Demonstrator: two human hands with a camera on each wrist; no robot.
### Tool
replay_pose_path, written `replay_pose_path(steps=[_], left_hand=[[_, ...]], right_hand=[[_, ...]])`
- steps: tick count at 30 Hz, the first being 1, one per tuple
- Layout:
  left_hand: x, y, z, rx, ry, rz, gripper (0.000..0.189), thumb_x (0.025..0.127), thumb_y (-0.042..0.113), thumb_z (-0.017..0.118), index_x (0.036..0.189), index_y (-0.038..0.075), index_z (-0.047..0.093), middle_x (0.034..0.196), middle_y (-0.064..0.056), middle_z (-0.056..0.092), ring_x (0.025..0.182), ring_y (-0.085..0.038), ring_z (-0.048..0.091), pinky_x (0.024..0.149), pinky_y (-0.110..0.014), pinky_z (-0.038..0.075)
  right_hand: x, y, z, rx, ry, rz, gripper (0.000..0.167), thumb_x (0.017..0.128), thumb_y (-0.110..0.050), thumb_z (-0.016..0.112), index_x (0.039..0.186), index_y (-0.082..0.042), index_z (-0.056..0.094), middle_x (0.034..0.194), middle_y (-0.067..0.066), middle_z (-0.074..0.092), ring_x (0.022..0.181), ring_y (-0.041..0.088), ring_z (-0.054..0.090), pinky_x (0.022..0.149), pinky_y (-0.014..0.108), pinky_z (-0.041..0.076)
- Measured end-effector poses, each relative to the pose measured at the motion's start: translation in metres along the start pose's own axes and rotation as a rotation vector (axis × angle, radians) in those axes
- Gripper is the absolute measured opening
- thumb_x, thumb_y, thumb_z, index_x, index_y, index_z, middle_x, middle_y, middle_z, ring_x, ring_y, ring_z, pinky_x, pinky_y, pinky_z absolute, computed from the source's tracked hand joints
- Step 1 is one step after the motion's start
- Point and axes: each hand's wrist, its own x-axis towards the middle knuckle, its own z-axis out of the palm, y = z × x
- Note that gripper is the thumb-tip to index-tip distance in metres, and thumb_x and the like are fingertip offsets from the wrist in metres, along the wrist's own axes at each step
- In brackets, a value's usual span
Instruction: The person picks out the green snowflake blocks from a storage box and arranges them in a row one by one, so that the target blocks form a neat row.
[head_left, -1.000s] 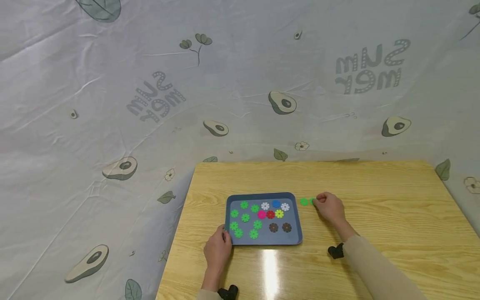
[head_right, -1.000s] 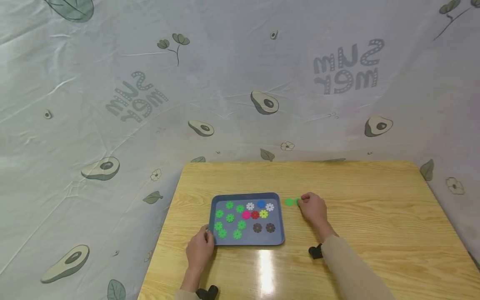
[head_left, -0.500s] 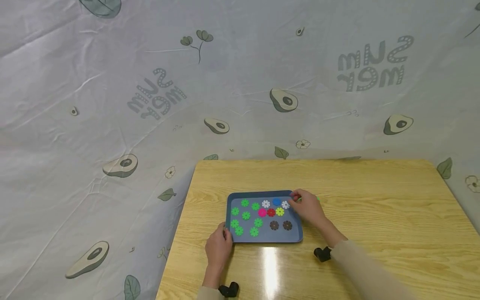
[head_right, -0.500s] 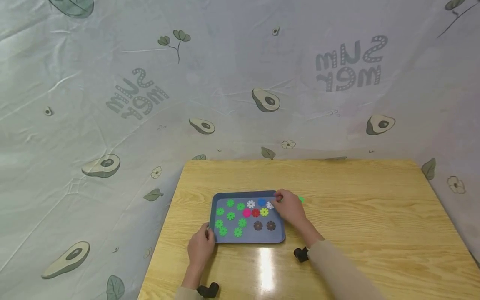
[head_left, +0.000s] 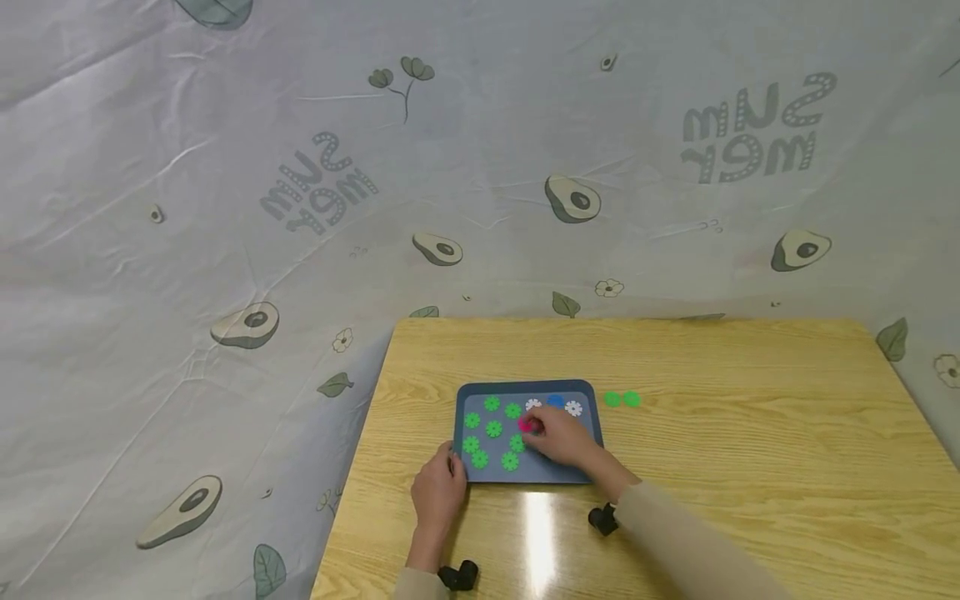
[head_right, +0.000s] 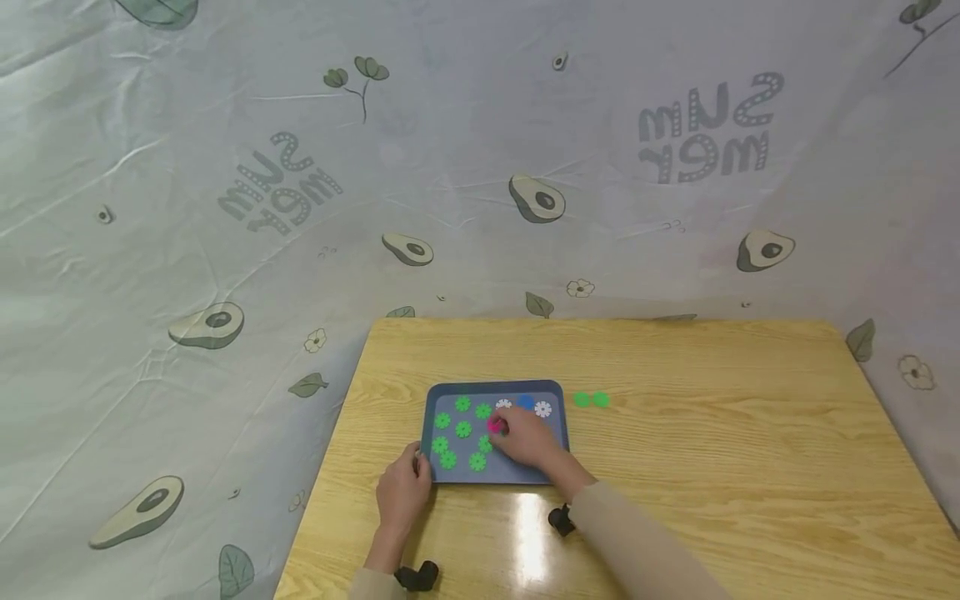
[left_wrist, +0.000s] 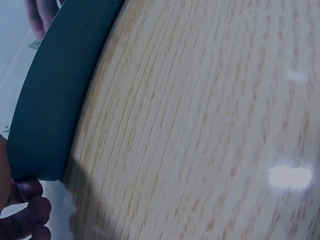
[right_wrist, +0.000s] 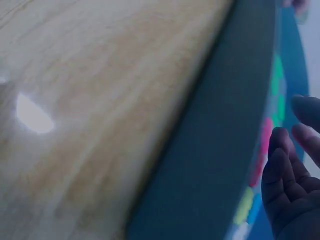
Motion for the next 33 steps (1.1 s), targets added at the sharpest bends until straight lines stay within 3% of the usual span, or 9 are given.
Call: replay_pose_path(steps=[9,15,21,28,33], left_hand=[[-0.005,0.000,0.000,0.014,-0.024,-0.006,0.022,0.096,0.013,0.069,0.115,0.005,0.075,0.082,-0.010,0.074,0.051,-0.011,0.049,0.044,-0.033,0.038],[-0.004,0.000,0.000,0.011,-0.008,0.005,0.022,0.096,0.013,0.069,0.115,0.005,0.075,0.073,-0.006,0.070,0.049,-0.011,0.045,0.043,-0.032,0.035],[-0.003,0.001,0.000,0.004,-0.014,-0.005,0.023,0.095,0.013,0.069,0.116,0.004,0.075,0.067,-0.003,0.065,0.048,-0.011,0.042,0.042,-0.033,0.034],[-0.003,0.000,-0.001,-0.003,-0.031,-0.025,0.024,0.097,0.016,0.067,0.118,0.007,0.075,0.069,-0.003,0.066,0.048,-0.011,0.043,0.042,-0.032,0.033],[-0.002,0.001,-0.002,0.008,-0.013,-0.010,0.024,0.097,0.015,0.067,0.117,0.006,0.075,0.067,-0.003,0.065,0.047,-0.010,0.041,0.042,-0.032,0.033]], right_hand=[[-0.004,0.006,0.023,-0.062,-0.059,-0.046,0.026,0.089,-0.011,0.080,0.114,-0.005,0.073,0.102,0.007,0.069,0.091,0.021,0.059,0.083,0.047,0.050],[-0.001,0.004,0.026,-0.130,-0.054,-0.025,0.023,0.089,-0.013,0.082,0.109,-0.008,0.072,0.104,0.005,0.068,0.097,0.023,0.061,0.087,0.046,0.051],[0.001,0.002,0.027,-0.151,-0.065,0.032,0.021,0.087,-0.016,0.084,0.099,-0.012,0.066,0.094,0.000,0.059,0.087,0.016,0.055,0.079,0.041,0.051],[0.000,-0.005,0.023,-0.044,-0.040,0.020,0.014,0.088,-0.007,0.079,0.095,-0.011,0.068,0.084,-0.004,0.060,0.077,0.011,0.055,0.070,0.034,0.048],[0.002,-0.008,0.016,0.050,0.041,0.019,0.009,0.091,-0.009,0.076,0.098,-0.010,0.070,0.080,-0.009,0.060,0.072,0.007,0.055,0.068,0.028,0.047]])
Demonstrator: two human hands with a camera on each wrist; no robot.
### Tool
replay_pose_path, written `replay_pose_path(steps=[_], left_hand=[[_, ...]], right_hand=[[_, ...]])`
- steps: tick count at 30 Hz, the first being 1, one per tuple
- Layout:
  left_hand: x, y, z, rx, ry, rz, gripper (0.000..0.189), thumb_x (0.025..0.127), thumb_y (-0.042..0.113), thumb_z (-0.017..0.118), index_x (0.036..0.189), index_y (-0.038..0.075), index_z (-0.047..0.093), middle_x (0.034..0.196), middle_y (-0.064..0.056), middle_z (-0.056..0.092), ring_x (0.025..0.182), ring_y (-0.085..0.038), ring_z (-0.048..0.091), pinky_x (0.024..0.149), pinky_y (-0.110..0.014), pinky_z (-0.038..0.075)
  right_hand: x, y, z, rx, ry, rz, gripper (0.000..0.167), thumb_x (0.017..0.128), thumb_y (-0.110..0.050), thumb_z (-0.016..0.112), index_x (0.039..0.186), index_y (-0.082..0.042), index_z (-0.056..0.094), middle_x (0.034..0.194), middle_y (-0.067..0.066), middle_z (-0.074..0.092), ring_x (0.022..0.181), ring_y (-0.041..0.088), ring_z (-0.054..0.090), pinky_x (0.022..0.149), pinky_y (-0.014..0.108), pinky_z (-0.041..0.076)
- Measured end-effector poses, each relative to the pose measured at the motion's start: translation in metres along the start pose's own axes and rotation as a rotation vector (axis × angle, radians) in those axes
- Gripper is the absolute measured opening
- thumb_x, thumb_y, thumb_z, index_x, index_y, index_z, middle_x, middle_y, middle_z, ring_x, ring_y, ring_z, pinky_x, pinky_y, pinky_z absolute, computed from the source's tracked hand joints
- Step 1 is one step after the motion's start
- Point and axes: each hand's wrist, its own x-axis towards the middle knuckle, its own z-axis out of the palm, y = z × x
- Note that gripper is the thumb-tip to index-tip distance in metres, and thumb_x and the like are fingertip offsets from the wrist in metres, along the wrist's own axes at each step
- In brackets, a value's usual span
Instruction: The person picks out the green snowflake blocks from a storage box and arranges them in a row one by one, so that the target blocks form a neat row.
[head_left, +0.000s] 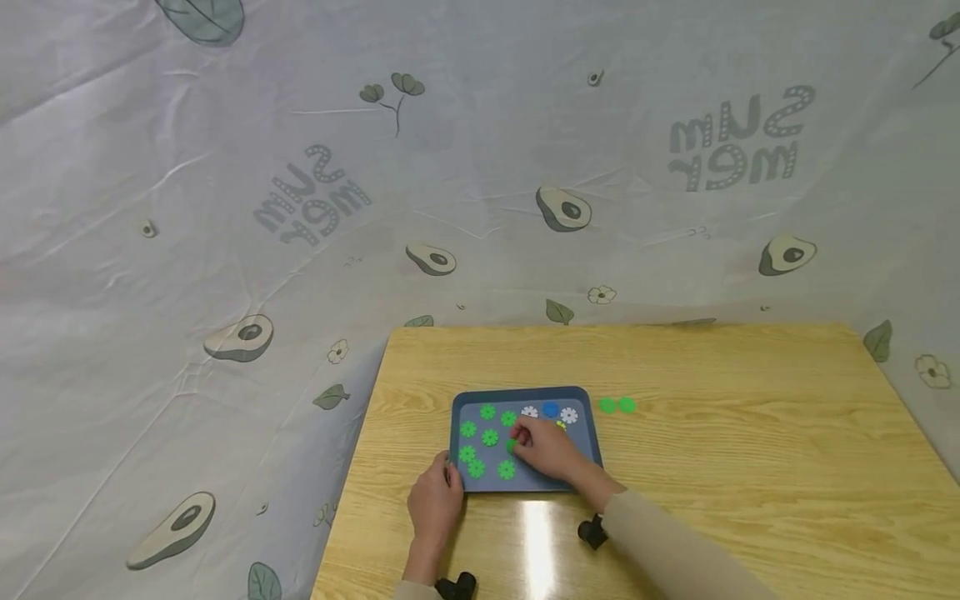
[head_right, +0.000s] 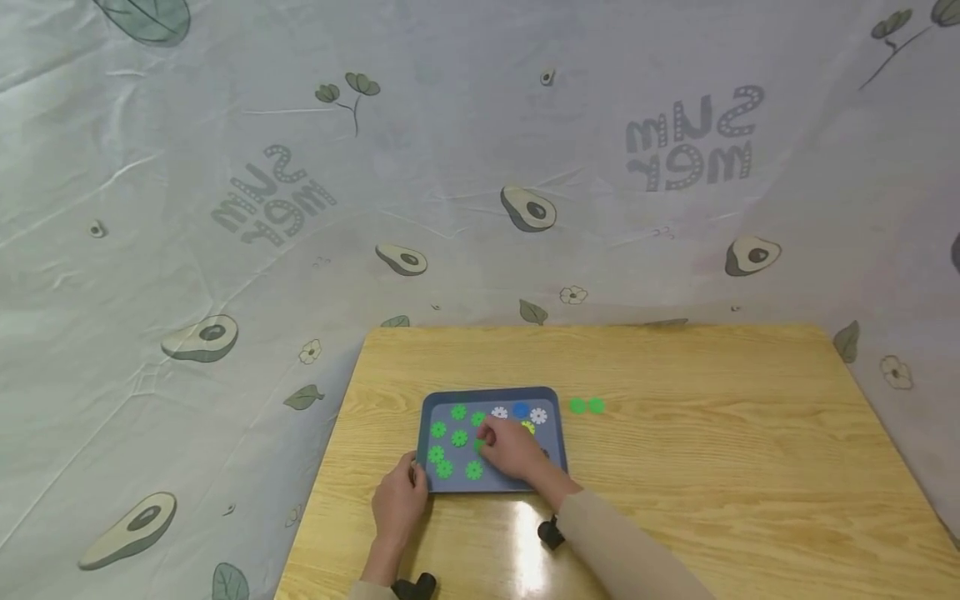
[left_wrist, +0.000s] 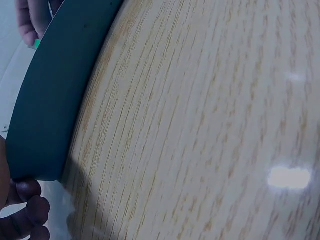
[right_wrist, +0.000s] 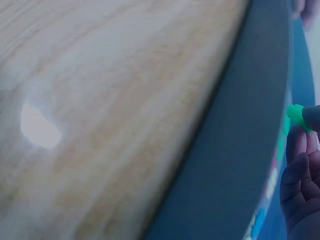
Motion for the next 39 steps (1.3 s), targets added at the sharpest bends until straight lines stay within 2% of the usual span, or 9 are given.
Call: replay_pose_path(steps=[5,8,13,20,27,33,39], left_hand=[[0.001,0.001,0.000,-0.012,-0.003,-0.005,0.024,0.096,0.015,0.066,0.116,0.005,0.075,0.067,-0.002,0.065,0.048,-0.011,0.042,0.042,-0.033,0.033],[0.001,0.001,-0.001,-0.014,-0.017,-0.019,0.024,0.097,0.016,0.066,0.117,0.006,0.075,0.065,0.000,0.061,0.048,-0.011,0.041,0.042,-0.033,0.033],[0.002,0.001,-0.003,-0.001,-0.004,-0.018,0.023,0.096,0.015,0.067,0.116,0.006,0.075,0.064,-0.001,0.061,0.048,-0.012,0.042,0.042,-0.033,0.033],[0.002,0.002,-0.004,-0.013,-0.013,-0.017,0.024,0.097,0.015,0.066,0.117,0.005,0.075,0.064,0.000,0.060,0.048,-0.012,0.042,0.042,-0.033,0.033],[0.000,0.003,-0.003,-0.009,-0.018,-0.013,0.024,0.097,0.016,0.066,0.117,0.005,0.075,0.065,-0.001,0.062,0.048,-0.012,0.042,0.042,-0.033,0.033],[-0.001,0.003,-0.003,-0.010,-0.018,-0.011,0.024,0.097,0.014,0.067,0.117,0.004,0.075,0.065,0.000,0.062,0.048,-0.011,0.042,0.042,-0.033,0.033],[0.000,0.004,-0.002,-0.009,-0.024,-0.027,0.024,0.098,0.016,0.067,0.118,0.005,0.075,0.065,0.000,0.062,0.048,-0.012,0.041,0.042,-0.033,0.033]], right_hand=[[0.001,0.001,-0.020,0.069,0.084,0.018,0.012,0.092,-0.010,0.078,0.101,-0.007,0.070,0.082,-0.007,0.062,0.072,0.008,0.056,0.069,0.029,0.048],[0.000,0.003,-0.036,0.094,0.099,0.061,0.013,0.094,-0.010,0.077,0.105,-0.007,0.070,0.086,-0.005,0.063,0.075,0.010,0.057,0.071,0.030,0.049],[-0.001,0.015,-0.062,0.111,0.138,0.118,0.014,0.097,-0.012,0.074,0.108,-0.006,0.070,0.090,-0.001,0.065,0.080,0.014,0.059,0.073,0.032,0.049],[-0.005,0.045,-0.098,0.149,0.246,0.188,0.020,0.098,-0.013,0.072,0.113,0.000,0.068,0.097,0.009,0.067,0.086,0.023,0.064,0.076,0.037,0.052],[-0.023,0.089,-0.126,0.150,0.321,0.298,0.026,0.101,-0.017,0.067,0.119,0.002,0.067,0.104,0.015,0.066,0.096,0.031,0.067,0.077,0.037,0.052],[-0.041,0.121,-0.141,0.112,0.377,0.387,0.031,0.102,-0.020,0.064,0.122,0.004,0.066,0.108,0.017,0.066,0.099,0.032,0.064,0.081,0.037,0.048],[-0.052,0.134,-0.147,0.114,0.372,0.440,0.034,0.103,-0.021,0.062,0.122,0.007,0.064,0.111,0.021,0.066,0.101,0.035,0.061,0.081,0.040,0.046]])
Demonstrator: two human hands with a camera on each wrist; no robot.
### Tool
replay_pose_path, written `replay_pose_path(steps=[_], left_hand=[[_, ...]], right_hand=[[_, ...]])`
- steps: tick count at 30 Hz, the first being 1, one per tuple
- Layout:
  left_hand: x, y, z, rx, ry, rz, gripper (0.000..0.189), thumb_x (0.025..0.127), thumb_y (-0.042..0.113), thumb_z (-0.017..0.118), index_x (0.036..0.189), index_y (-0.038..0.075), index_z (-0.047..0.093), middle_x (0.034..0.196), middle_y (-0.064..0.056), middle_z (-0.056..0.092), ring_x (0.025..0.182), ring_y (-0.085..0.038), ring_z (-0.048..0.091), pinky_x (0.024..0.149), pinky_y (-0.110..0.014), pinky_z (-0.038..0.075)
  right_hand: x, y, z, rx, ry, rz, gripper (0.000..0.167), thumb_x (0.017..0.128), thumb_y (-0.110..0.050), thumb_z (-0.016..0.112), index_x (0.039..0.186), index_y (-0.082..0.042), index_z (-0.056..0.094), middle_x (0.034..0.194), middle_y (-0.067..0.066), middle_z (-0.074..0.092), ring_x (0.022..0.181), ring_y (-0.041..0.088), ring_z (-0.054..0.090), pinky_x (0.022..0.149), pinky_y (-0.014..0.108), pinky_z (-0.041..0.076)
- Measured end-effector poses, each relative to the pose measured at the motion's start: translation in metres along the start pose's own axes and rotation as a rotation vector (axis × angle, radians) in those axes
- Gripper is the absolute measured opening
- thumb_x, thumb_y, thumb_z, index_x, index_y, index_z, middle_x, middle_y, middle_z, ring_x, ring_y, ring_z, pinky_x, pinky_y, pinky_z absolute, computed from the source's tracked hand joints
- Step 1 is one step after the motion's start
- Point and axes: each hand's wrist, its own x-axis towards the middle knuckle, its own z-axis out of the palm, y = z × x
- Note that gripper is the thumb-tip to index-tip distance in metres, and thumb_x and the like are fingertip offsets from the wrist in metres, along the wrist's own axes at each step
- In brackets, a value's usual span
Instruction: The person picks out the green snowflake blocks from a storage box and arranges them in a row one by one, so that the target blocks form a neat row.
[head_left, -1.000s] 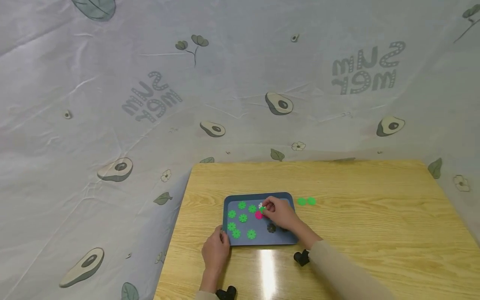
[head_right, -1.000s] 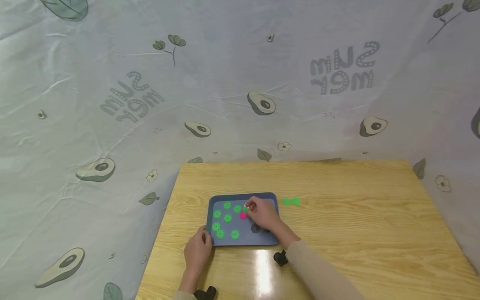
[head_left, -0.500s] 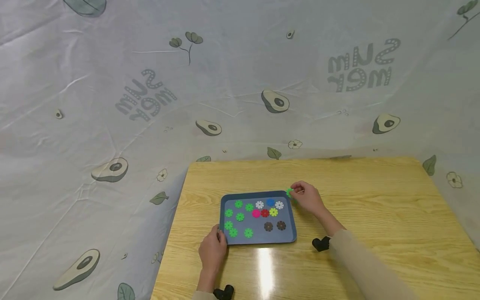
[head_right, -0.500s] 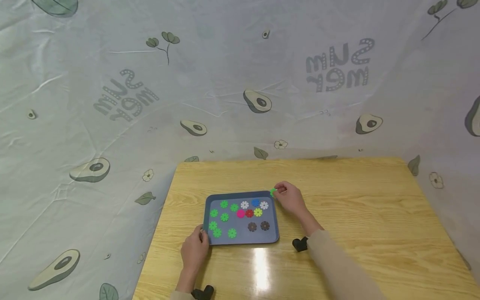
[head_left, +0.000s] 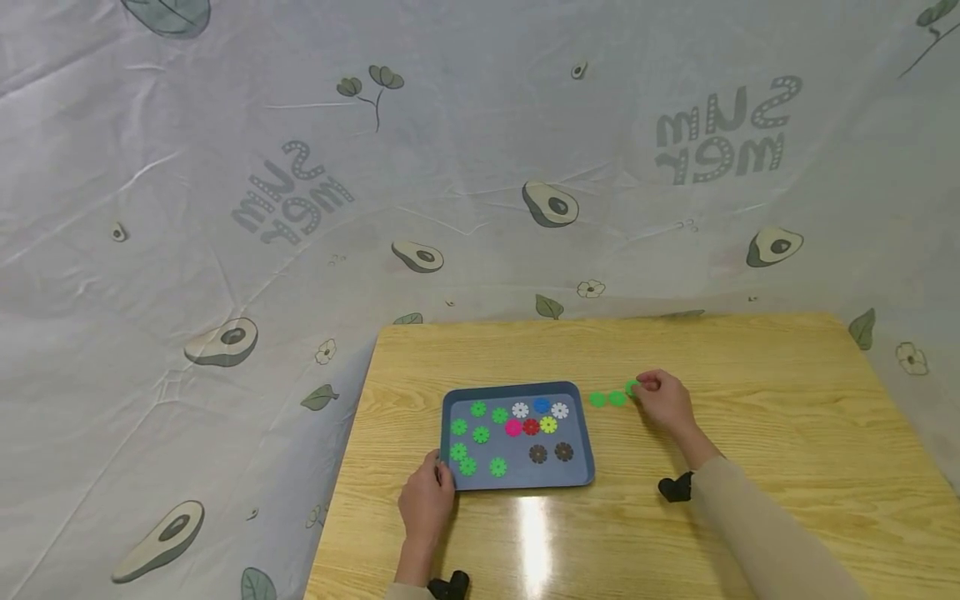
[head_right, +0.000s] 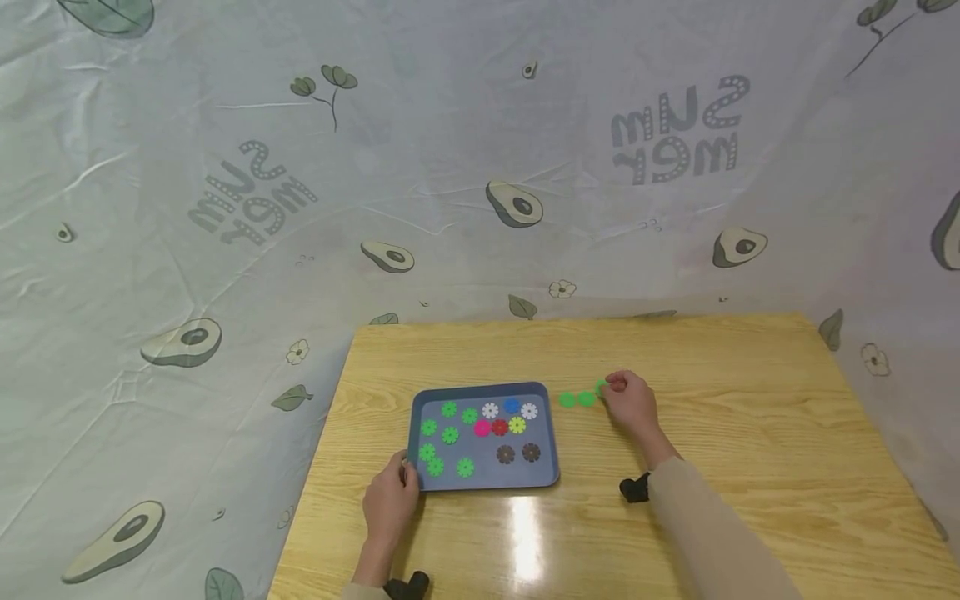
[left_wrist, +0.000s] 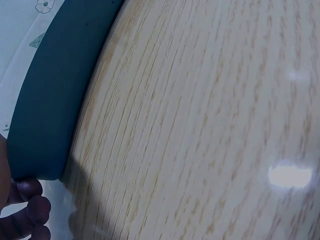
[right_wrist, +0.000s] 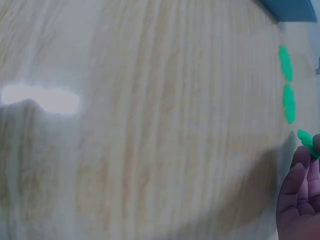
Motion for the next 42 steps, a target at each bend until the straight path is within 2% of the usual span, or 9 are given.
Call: replay_pose_path(steps=[4,15,20,27,35,42], left_hand=[[0.000,0.000,0.002,0.003,-0.003,-0.008,0.024,0.098,0.016,0.067,0.118,0.006,0.074,0.066,-0.001,0.063,0.047,-0.012,0.041,0.042,-0.033,0.032],[0.000,-0.001,0.002,-0.003,-0.019,-0.024,0.025,0.098,0.016,0.068,0.119,0.005,0.074,0.066,0.000,0.062,0.049,-0.012,0.041,0.043,-0.033,0.032],[0.001,-0.002,0.002,-0.003,-0.018,-0.023,0.025,0.098,0.017,0.068,0.119,0.006,0.074,0.069,-0.002,0.065,0.050,-0.012,0.043,0.044,-0.033,0.034],[0.002,0.000,0.001,0.004,-0.009,-0.009,0.024,0.097,0.017,0.068,0.118,0.006,0.074,0.069,-0.002,0.065,0.049,-0.012,0.043,0.043,-0.033,0.034],[0.002,0.001,-0.001,-0.003,-0.004,-0.003,0.024,0.097,0.016,0.068,0.118,0.006,0.075,0.071,-0.004,0.067,0.050,-0.012,0.044,0.043,-0.034,0.035],[0.001,0.001,0.000,-0.010,-0.005,-0.004,0.023,0.097,0.015,0.068,0.117,0.006,0.075,0.070,-0.004,0.067,0.050,-0.012,0.044,0.043,-0.033,0.035]], right_hand=[[-0.004,0.002,-0.002,-0.013,-0.004,0.034,0.034,0.102,-0.020,0.063,0.122,0.008,0.064,0.109,0.021,0.066,0.100,0.035,0.062,0.080,0.040,0.046],[-0.007,0.001,-0.001,-0.086,-0.018,0.063,0.032,0.100,-0.019,0.064,0.117,0.008,0.067,0.103,0.019,0.068,0.093,0.034,0.064,0.074,0.039,0.048],[-0.005,0.004,0.000,-0.110,-0.026,0.066,0.030,0.099,-0.019,0.065,0.113,0.007,0.068,0.099,0.017,0.068,0.090,0.033,0.064,0.073,0.040,0.047],[-0.005,0.004,0.001,-0.105,-0.012,0.052,0.030,0.099,-0.019,0.065,0.115,0.007,0.068,0.101,0.018,0.068,0.091,0.033,0.064,0.074,0.039,0.047],[-0.009,-0.017,0.006,-0.087,-0.007,-0.051,0.034,0.101,-0.021,0.063,0.122,0.006,0.067,0.107,0.019,0.067,0.096,0.035,0.065,0.080,0.046,0.050],[-0.021,-0.056,0.037,-0.055,-0.070,-0.150,0.030,0.101,-0.020,0.067,0.119,0.003,0.068,0.103,0.015,0.067,0.093,0.031,0.067,0.078,0.044,0.052]])
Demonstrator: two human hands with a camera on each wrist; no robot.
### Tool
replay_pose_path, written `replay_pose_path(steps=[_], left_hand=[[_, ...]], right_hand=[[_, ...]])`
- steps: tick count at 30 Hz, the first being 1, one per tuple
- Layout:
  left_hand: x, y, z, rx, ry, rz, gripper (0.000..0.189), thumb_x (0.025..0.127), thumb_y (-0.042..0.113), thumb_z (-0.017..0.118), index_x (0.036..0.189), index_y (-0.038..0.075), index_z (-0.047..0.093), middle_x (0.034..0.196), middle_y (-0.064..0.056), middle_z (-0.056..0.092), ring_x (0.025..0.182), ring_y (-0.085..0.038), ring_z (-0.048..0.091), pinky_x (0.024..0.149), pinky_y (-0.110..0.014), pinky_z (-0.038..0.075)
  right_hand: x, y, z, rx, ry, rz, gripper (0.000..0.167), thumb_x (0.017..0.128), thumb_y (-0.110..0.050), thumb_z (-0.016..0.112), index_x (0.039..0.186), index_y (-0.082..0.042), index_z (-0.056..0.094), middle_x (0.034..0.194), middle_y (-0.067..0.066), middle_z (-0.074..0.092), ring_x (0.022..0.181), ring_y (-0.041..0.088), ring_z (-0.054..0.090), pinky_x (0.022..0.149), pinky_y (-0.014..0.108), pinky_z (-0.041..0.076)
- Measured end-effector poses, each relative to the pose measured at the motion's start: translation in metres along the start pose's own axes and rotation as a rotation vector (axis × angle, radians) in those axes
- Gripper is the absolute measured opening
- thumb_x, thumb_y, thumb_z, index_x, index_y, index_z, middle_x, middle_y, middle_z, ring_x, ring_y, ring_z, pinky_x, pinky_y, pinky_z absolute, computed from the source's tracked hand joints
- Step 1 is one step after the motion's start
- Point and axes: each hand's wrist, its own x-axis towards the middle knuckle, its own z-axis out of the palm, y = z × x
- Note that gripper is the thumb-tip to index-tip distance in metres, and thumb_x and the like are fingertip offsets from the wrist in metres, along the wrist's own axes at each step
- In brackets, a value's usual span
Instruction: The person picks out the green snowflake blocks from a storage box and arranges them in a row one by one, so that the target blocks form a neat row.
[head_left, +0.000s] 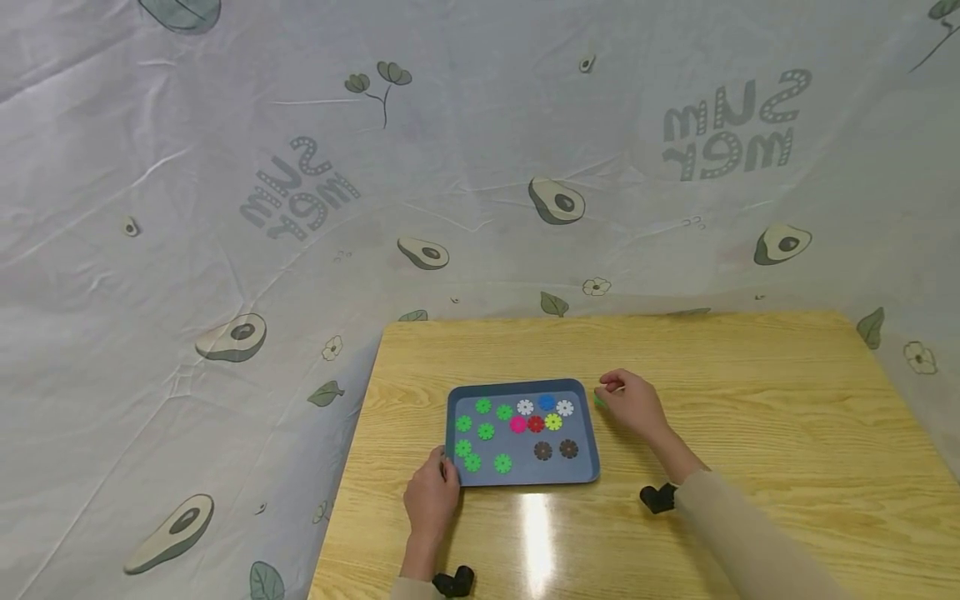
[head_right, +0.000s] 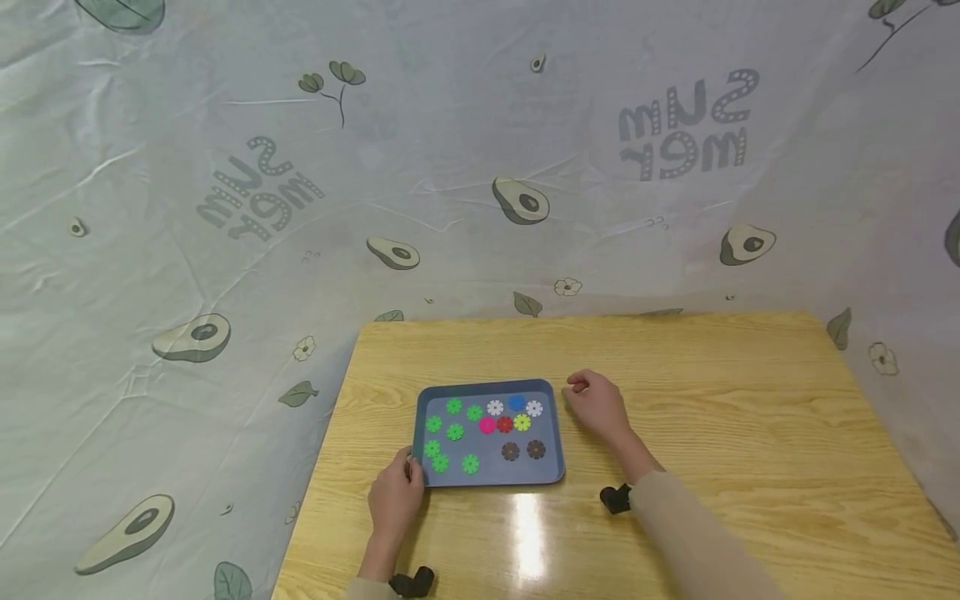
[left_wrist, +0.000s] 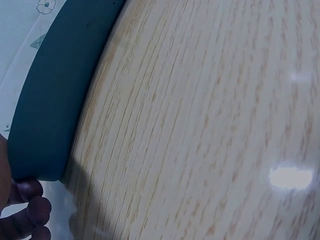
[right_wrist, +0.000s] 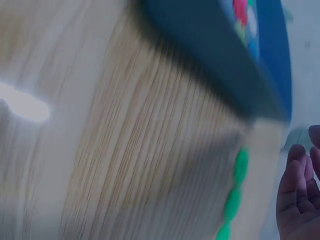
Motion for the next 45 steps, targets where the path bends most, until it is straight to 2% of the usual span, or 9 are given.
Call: replay_pose_path(steps=[5,9,16,23,29,34,40,45], left_hand=[[0.000,-0.001,0.001,-0.001,0.004,0.007,0.024,0.097,0.016,0.067,0.117,0.006,0.075,0.071,-0.005,0.068,0.050,-0.012,0.044,0.043,-0.034,0.035],[-0.001,-0.002,0.001,0.003,0.002,0.009,0.024,0.097,0.016,0.067,0.117,0.006,0.075,0.072,-0.004,0.068,0.050,-0.012,0.044,0.044,-0.034,0.035],[-0.003,-0.002,-0.001,0.005,-0.017,-0.014,0.024,0.097,0.016,0.068,0.118,0.006,0.075,0.067,0.000,0.063,0.051,-0.012,0.043,0.045,-0.034,0.034],[-0.004,-0.001,-0.001,0.001,-0.018,-0.002,0.023,0.097,0.014,0.068,0.117,0.005,0.074,0.063,0.002,0.058,0.049,-0.012,0.042,0.043,-0.033,0.033],[-0.004,-0.004,-0.002,0.003,0.006,0.004,0.022,0.096,0.013,0.069,0.116,0.005,0.075,0.063,0.002,0.058,0.048,-0.012,0.040,0.043,-0.033,0.032],[-0.003,-0.005,-0.001,0.008,-0.002,0.006,0.023,0.097,0.015,0.068,0.117,0.006,0.074,0.064,0.001,0.060,0.048,-0.011,0.040,0.043,-0.033,0.032],[-0.002,-0.003,-0.001,0.002,-0.006,0.003,0.022,0.097,0.015,0.069,0.117,0.006,0.075,0.065,0.001,0.061,0.048,-0.012,0.042,0.043,-0.033,0.033],[-0.001,-0.002,-0.001,0.007,-0.001,0.005,0.023,0.097,0.015,0.068,0.117,0.006,0.074,0.064,0.002,0.060,0.049,-0.012,0.042,0.044,-0.033,0.034]], right_hand=[[-0.008,-0.035,0.027,0.019,-0.080,-0.062,0.026,0.097,-0.020,0.073,0.113,0.001,0.070,0.098,0.009,0.068,0.086,0.022,0.065,0.076,0.038,0.052],[-0.015,-0.057,0.052,0.016,-0.174,-0.128,0.023,0.095,-0.017,0.077,0.110,-0.001,0.072,0.093,0.002,0.068,0.081,0.015,0.063,0.072,0.035,0.052],[-0.030,-0.079,0.101,-0.045,-0.331,-0.229,0.022,0.088,-0.018,0.083,0.103,-0.004,0.073,0.087,-0.002,0.066,0.078,0.010,0.059,0.074,0.034,0.051],[-0.040,-0.081,0.132,-0.146,-0.318,-0.254,0.030,0.078,-0.019,0.091,0.095,-0.005,0.071,0.083,0.002,0.062,0.075,0.014,0.054,0.071,0.036,0.048],[-0.042,-0.082,0.143,-0.249,-0.324,-0.303,0.037,0.074,-0.024,0.094,0.096,-0.003,0.072,0.093,0.006,0.069,0.088,0.024,0.065,0.078,0.043,0.054],[-0.043,-0.085,0.145,-0.313,-0.334,-0.304,0.029,0.077,-0.023,0.093,0.086,-0.007,0.070,0.086,0.001,0.065,0.082,0.021,0.063,0.073,0.041,0.054],[-0.045,-0.088,0.142,-0.302,-0.359,-0.258,0.026,0.080,-0.018,0.090,0.085,-0.006,0.067,0.086,0.001,0.059,0.080,0.019,0.058,0.073,0.041,0.052],[-0.044,-0.087,0.142,-0.231,-0.374,-0.249,0.022,0.081,-0.013,0.087,0.086,-0.008,0.066,0.081,-0.002,0.060,0.074,0.015,0.056,0.070,0.037,0.050]])
